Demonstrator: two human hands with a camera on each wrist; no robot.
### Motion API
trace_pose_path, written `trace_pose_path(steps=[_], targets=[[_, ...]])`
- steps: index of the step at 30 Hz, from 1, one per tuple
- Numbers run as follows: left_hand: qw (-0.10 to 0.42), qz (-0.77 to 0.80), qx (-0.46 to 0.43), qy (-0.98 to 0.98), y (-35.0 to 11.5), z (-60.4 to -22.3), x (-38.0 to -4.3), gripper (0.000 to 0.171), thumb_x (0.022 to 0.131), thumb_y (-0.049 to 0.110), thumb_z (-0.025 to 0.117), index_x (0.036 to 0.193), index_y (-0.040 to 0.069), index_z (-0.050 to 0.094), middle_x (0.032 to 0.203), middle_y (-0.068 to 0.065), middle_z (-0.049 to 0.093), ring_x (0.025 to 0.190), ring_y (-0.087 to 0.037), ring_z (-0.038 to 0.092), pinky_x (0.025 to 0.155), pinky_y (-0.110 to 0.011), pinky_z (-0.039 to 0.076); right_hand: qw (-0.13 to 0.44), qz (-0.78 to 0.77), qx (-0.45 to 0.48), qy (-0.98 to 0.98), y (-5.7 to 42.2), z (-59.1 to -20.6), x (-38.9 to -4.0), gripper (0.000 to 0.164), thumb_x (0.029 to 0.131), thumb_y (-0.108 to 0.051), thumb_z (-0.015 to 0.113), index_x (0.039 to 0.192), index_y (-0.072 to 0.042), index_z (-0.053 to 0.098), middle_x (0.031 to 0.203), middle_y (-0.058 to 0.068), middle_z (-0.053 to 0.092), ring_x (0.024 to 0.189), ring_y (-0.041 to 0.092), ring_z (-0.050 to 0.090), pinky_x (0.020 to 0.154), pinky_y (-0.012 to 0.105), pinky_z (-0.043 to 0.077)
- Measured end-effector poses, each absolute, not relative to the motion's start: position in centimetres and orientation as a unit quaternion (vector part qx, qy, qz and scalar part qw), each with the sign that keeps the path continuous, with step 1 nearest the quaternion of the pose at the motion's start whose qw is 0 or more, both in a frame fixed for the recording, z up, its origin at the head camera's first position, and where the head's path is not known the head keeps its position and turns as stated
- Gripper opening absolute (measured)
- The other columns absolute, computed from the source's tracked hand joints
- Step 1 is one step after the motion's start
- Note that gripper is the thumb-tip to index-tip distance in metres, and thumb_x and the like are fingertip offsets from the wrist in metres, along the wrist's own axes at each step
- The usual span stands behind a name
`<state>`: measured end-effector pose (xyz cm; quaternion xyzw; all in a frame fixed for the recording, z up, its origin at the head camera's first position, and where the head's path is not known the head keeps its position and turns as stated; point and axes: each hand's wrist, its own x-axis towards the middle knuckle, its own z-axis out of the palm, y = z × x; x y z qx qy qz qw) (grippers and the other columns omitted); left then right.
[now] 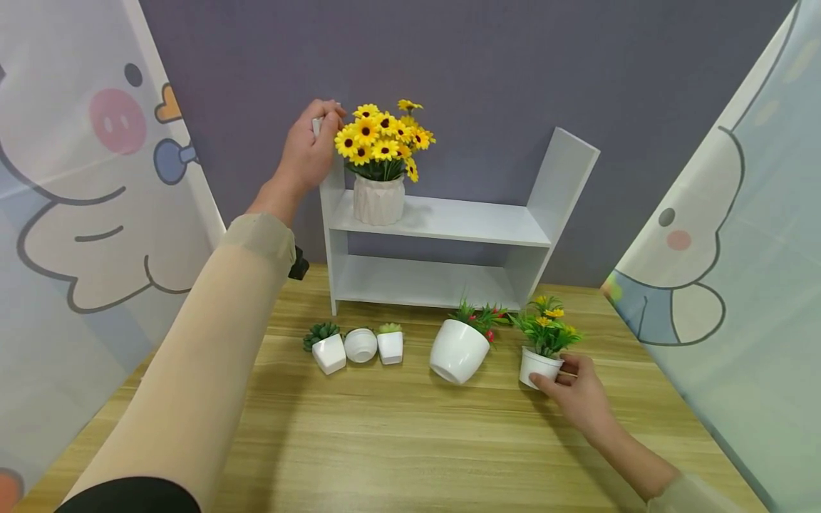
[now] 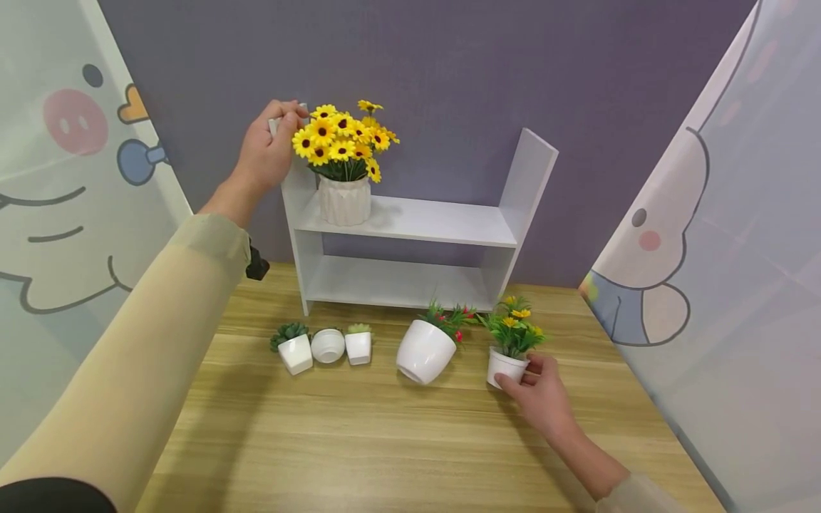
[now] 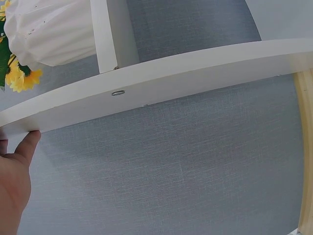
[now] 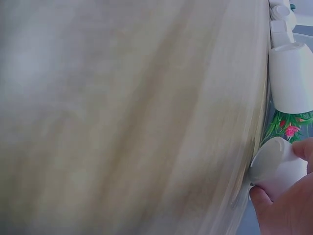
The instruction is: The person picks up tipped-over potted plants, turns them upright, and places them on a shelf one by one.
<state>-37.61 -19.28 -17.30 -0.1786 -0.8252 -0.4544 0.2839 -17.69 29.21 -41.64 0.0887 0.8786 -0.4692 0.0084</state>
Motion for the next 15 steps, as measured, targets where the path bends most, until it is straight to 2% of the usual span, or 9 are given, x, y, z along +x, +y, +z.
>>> trace_pose_path(steps=[8, 15], targets=[[0.284, -0.458, -0.18, -0.823, -19.39, -17.23, -37.48, 0.035, 0.119, 0.043, 0.034, 0.124, 0.015, 0.055, 0.159, -0.003, 0.054, 0.144, -0.021, 0.052, 0.121, -0.041, 0.042, 0.022, -0.471, 0.091, 0.877, 29.67, -41.65, -17.4, 0.1, 0.103, -0.031, 0.079, 0.163, 0.014, 0.013, 0.161, 0.038, 0.033, 0.145, 0.054, 0.052, 0.084, 0.023, 0.059], [0.282, -0.457, -0.178, -0.824, -19.3, -17.23, -37.39, 0.031, 0.119, 0.043, 0.034, 0.119, 0.02, 0.054, 0.159, -0.002, 0.055, 0.146, -0.02, 0.052, 0.121, -0.041, 0.042, 0.015, -0.487, 0.077, 0.87, 29.4, -41.69, -17.46, 0.097, 0.102, -0.02, 0.079, 0.162, 0.016, 0.011, 0.164, 0.041, 0.029, 0.147, 0.057, 0.049, 0.087, 0.019, 0.057]])
